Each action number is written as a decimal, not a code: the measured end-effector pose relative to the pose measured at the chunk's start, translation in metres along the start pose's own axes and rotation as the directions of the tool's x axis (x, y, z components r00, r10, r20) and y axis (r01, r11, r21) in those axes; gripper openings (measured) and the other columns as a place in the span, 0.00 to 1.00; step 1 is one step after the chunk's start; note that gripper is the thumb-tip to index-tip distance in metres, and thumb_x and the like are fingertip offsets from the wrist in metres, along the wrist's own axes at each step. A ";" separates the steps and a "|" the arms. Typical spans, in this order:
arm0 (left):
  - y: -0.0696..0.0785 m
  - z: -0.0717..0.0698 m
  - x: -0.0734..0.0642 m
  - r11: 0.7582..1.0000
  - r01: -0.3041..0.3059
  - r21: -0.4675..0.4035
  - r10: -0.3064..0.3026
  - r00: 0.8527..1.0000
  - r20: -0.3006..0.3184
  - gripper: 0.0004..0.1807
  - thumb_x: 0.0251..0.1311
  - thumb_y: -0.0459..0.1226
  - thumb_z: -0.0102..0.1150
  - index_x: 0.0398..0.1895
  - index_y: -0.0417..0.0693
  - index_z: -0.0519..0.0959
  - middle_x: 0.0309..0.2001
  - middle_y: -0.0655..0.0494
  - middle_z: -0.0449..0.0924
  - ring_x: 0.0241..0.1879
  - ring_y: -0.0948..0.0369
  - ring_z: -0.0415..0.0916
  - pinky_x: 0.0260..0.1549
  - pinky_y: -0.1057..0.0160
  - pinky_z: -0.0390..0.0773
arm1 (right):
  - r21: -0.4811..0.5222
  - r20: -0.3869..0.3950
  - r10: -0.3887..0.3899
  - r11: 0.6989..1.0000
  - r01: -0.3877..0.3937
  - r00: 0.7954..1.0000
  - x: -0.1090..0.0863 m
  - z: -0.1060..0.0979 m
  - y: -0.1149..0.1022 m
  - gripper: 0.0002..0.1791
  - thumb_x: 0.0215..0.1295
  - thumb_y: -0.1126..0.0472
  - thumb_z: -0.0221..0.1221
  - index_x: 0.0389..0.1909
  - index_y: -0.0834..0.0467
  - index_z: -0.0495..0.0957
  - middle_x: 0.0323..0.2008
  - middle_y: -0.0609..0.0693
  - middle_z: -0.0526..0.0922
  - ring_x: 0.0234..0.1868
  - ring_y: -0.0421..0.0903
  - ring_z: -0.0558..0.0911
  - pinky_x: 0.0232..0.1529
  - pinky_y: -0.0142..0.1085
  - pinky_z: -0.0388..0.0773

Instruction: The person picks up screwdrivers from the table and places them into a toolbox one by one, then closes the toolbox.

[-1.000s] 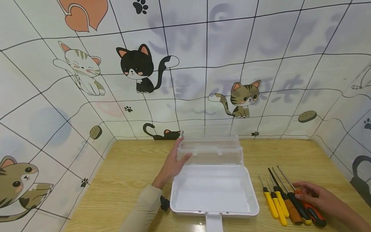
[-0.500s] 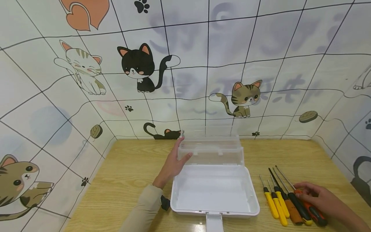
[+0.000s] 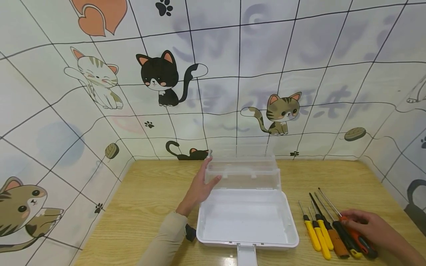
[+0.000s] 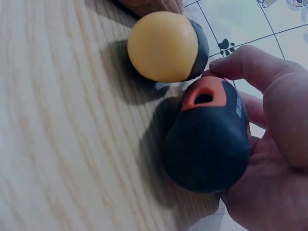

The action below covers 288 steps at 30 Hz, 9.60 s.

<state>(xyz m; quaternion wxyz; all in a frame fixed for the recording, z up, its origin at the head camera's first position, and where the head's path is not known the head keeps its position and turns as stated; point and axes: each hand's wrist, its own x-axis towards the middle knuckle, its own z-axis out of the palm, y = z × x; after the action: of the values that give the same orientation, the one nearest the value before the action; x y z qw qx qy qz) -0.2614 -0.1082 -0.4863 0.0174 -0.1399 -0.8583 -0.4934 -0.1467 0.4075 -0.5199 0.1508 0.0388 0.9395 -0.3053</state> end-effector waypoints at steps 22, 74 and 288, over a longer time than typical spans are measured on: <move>0.000 -0.001 0.001 1.000 -0.016 0.001 0.016 1.000 0.012 0.41 0.67 0.56 0.56 0.78 0.67 0.49 0.78 0.57 0.50 0.76 0.50 0.50 0.70 0.38 0.55 | -0.004 -0.130 -0.046 0.999 0.046 0.990 -0.001 -0.006 -0.001 0.24 0.77 0.53 0.51 0.56 0.71 0.75 0.49 0.69 0.82 0.44 0.57 0.82 0.35 0.39 0.81; -0.003 0.001 0.001 0.999 -0.016 -0.052 0.017 1.000 0.015 0.43 0.65 0.54 0.60 0.78 0.63 0.50 0.78 0.57 0.50 0.76 0.51 0.50 0.70 0.40 0.54 | 0.126 -0.035 0.034 0.992 -0.029 0.999 0.010 -0.011 -0.005 0.37 0.78 0.41 0.42 0.67 0.73 0.60 0.56 0.75 0.75 0.47 0.56 0.81 0.39 0.45 0.80; -0.007 0.000 0.004 1.000 0.004 -0.019 -0.003 1.000 0.019 0.41 0.65 0.56 0.59 0.77 0.71 0.50 0.77 0.56 0.54 0.75 0.51 0.54 0.70 0.39 0.56 | 0.468 0.459 -0.741 0.671 0.576 0.491 0.011 0.092 -0.242 0.11 0.76 0.60 0.52 0.53 0.59 0.75 0.32 0.47 0.80 0.30 0.32 0.76 0.31 0.28 0.78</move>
<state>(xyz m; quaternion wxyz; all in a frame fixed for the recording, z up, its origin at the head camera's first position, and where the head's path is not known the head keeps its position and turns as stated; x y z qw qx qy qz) -0.2665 -0.1102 -0.4916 0.0071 -0.1432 -0.8539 -0.5003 -0.1729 0.1576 -0.4582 0.3121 -0.4094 0.7294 -0.4504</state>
